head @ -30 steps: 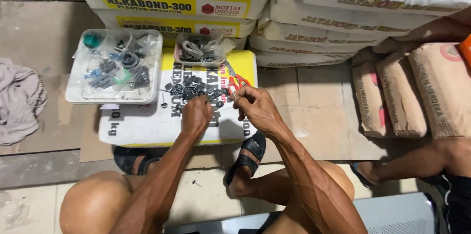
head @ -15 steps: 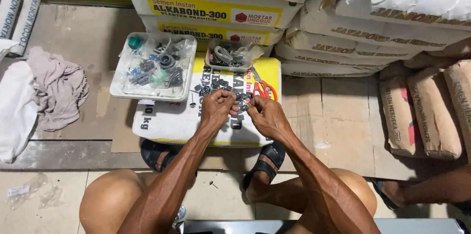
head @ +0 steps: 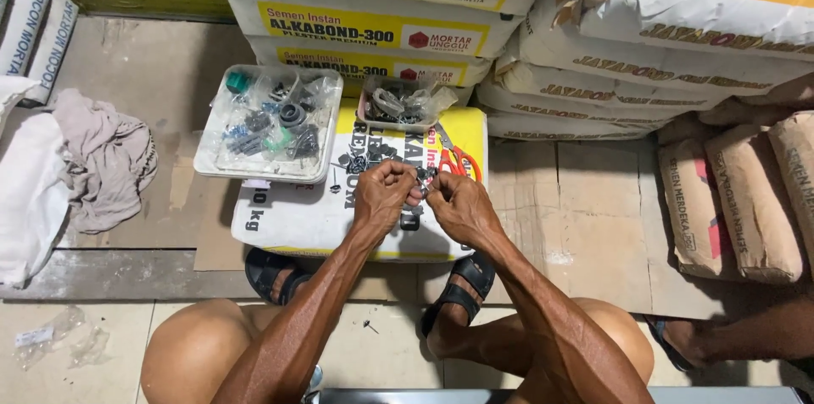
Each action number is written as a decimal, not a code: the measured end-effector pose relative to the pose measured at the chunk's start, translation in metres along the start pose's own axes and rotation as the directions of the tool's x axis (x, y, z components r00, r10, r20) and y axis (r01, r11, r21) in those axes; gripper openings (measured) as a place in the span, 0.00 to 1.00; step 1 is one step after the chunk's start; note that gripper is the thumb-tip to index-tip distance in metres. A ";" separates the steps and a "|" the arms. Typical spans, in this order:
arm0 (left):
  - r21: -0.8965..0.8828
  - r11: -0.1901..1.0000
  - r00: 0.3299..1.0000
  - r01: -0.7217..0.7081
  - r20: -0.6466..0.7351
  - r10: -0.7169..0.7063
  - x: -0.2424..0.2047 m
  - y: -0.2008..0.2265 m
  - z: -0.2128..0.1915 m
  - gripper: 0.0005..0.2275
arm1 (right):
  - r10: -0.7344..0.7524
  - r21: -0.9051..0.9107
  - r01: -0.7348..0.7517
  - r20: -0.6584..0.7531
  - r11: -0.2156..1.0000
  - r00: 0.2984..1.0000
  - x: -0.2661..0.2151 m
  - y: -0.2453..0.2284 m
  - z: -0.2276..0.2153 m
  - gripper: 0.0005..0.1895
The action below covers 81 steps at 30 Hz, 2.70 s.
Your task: Sorting small metal fasteners or clips from a pile into a plastic tray.
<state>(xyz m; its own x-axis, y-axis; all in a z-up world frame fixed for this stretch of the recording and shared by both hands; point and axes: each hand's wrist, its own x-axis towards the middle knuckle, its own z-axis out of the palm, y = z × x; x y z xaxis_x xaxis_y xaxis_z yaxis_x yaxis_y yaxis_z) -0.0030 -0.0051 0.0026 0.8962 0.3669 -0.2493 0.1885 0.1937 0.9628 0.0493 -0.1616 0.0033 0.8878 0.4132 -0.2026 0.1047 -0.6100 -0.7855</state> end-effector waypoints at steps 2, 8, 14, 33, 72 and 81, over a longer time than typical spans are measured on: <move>-0.005 1.000 1.000 -0.010 0.003 0.010 0.002 0.001 0.001 0.07 | 0.008 0.002 -0.008 -0.002 1.000 1.000 0.002 0.000 -0.001 0.07; -0.009 0.999 0.999 -0.035 0.017 0.035 0.002 -0.002 0.000 0.07 | -0.016 0.037 0.017 -0.034 0.999 0.999 0.000 -0.004 -0.004 0.07; -0.038 0.998 0.998 -0.050 0.044 0.052 0.003 -0.007 0.001 0.07 | -0.030 0.034 0.032 -0.051 0.999 0.998 0.003 -0.004 -0.009 0.07; -0.024 0.972 0.972 -0.233 -0.020 0.233 -0.002 0.018 0.004 0.06 | -0.337 -0.417 0.263 -0.116 0.870 0.934 -0.011 -0.015 -0.011 0.09; 0.197 0.864 0.886 -0.463 0.072 0.458 -0.021 0.052 0.007 0.04 | -0.083 0.332 0.107 -0.085 0.937 0.993 -0.033 -0.086 -0.042 0.17; -0.148 0.981 0.974 -0.128 0.168 0.152 -0.017 0.063 -0.008 0.08 | -0.181 0.396 0.134 0.083 0.908 0.980 -0.035 -0.092 -0.069 0.25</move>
<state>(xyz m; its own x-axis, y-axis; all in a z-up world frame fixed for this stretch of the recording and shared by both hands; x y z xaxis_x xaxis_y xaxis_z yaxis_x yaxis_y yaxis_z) -0.0096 0.0085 0.0669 0.9690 0.2342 -0.0787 0.0109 0.2776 0.9606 0.0397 -0.1665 0.1224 0.8138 0.5715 -0.1054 0.0364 -0.2312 -0.9722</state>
